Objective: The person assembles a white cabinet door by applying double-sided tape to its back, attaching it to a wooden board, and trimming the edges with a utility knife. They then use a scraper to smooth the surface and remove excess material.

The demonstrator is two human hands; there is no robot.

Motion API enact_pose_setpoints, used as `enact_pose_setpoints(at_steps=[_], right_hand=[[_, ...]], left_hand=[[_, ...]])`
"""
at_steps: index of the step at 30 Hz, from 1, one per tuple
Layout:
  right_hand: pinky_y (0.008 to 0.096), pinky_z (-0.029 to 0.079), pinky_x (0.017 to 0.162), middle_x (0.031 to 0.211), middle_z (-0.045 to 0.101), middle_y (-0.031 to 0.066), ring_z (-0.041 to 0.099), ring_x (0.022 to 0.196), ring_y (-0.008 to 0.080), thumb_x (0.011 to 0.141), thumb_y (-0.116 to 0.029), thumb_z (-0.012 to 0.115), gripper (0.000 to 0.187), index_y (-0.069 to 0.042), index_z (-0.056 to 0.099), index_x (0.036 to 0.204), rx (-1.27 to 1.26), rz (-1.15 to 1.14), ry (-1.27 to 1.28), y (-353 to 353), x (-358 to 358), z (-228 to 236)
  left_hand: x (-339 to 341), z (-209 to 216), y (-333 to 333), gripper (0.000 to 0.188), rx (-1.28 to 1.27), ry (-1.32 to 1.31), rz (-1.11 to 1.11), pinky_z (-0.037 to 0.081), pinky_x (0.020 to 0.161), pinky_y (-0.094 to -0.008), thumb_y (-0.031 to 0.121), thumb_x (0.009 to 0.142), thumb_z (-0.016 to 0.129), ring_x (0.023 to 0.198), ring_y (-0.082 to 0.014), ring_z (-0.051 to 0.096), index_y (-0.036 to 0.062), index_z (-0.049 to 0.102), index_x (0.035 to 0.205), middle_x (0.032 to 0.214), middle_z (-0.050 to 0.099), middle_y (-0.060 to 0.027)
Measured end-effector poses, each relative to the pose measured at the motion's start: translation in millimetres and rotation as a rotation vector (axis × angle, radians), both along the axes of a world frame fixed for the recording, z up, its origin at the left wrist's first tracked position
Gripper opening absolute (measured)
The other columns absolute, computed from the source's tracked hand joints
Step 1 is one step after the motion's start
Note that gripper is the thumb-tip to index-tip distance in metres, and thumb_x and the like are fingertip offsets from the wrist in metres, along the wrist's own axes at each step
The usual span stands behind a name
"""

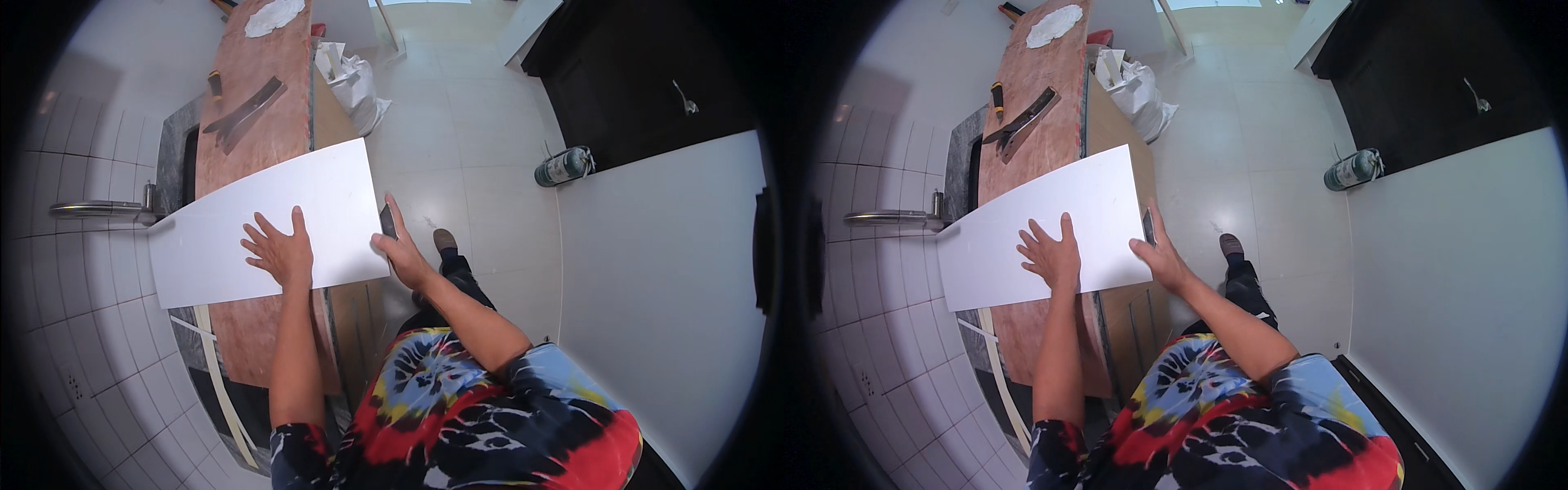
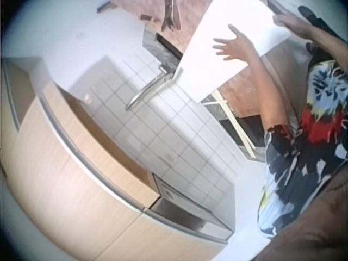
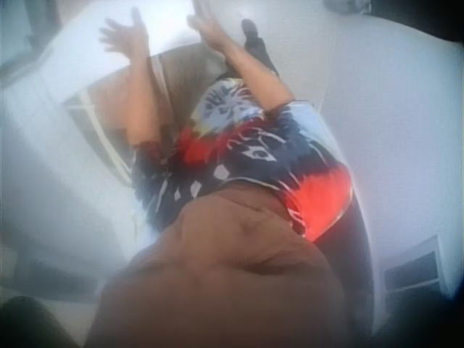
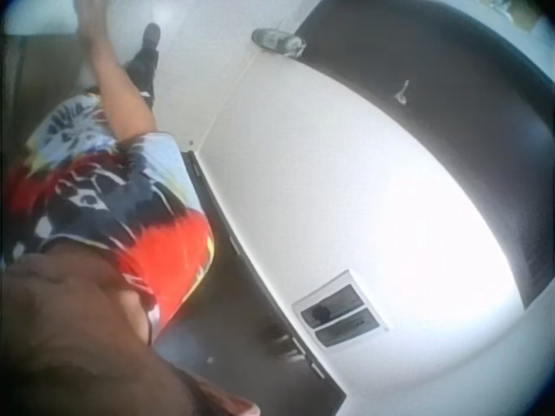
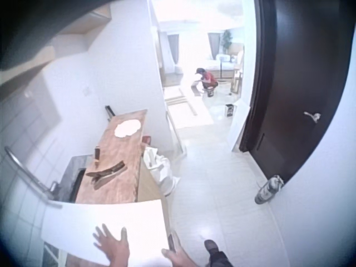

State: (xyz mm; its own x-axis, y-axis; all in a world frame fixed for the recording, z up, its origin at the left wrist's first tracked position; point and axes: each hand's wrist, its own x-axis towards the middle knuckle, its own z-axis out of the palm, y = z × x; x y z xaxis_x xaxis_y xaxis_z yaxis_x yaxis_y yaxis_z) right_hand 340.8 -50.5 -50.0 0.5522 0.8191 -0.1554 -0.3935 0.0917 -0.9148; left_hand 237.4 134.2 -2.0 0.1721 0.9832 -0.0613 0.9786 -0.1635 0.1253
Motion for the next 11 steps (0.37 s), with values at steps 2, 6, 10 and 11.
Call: enact_pose_setpoints(at_steps=[2,6,10,11], right_hand=[[0.0403,0.017,0.123,0.163,0.021,0.0268,0.021,0.151,0.034,0.095,-0.028,0.059,0.093,0.009,0.001,0.158,-0.067,0.047,-0.148,-0.4,-0.5,-2.6],[0.0407,0.021,0.122,0.16,0.024,0.0301,0.03,0.147,0.0373,0.1,-0.034,0.059,0.092,0.007,0.001,0.159,-0.267,0.06,-0.481,-1.3,-15.8,-2.2],[0.0502,0.024,0.12,0.157,0.021,0.0372,0.028,0.143,0.0522,0.095,-0.042,0.068,0.101,0.011,0.007,0.155,-0.459,0.051,-0.404,-8.1,-38.5,7.7],[0.0502,0.024,0.12,0.157,0.021,0.0372,0.028,0.143,0.0522,0.095,-0.042,0.068,0.101,0.011,0.007,0.155,-0.466,0.061,-0.407,-5.1,-37.4,5.7]], left_hand=[[0.1,-6.0,1.8,0.093,0.016,-0.001,-0.007,0.007,0.121,-0.0656,0.067,0.096,0.047,0.153,-0.0485,0.008,0.0042,0.024,0.159,0.165,0.016,-0.0275],[0.8,-8.9,4.0,0.092,0.014,0.011,-0.006,0.007,0.121,-0.066,0.066,0.096,0.047,0.153,-0.0485,0.008,0.0038,0.024,0.159,0.165,0.016,-0.0277],[-2.7,-10.3,8.0,0.092,0.001,0.005,-0.015,0.004,0.12,-0.0675,0.065,0.096,0.047,0.153,-0.0489,0.007,0.0022,0.023,0.159,0.165,0.015,-0.0286],[-3.7,-9.1,8.1,0.092,-0.01,0.009,-0.017,0.003,0.12,-0.0679,0.064,0.096,0.047,0.154,-0.049,0.006,0.0015,0.022,0.159,0.165,0.014,-0.029]])
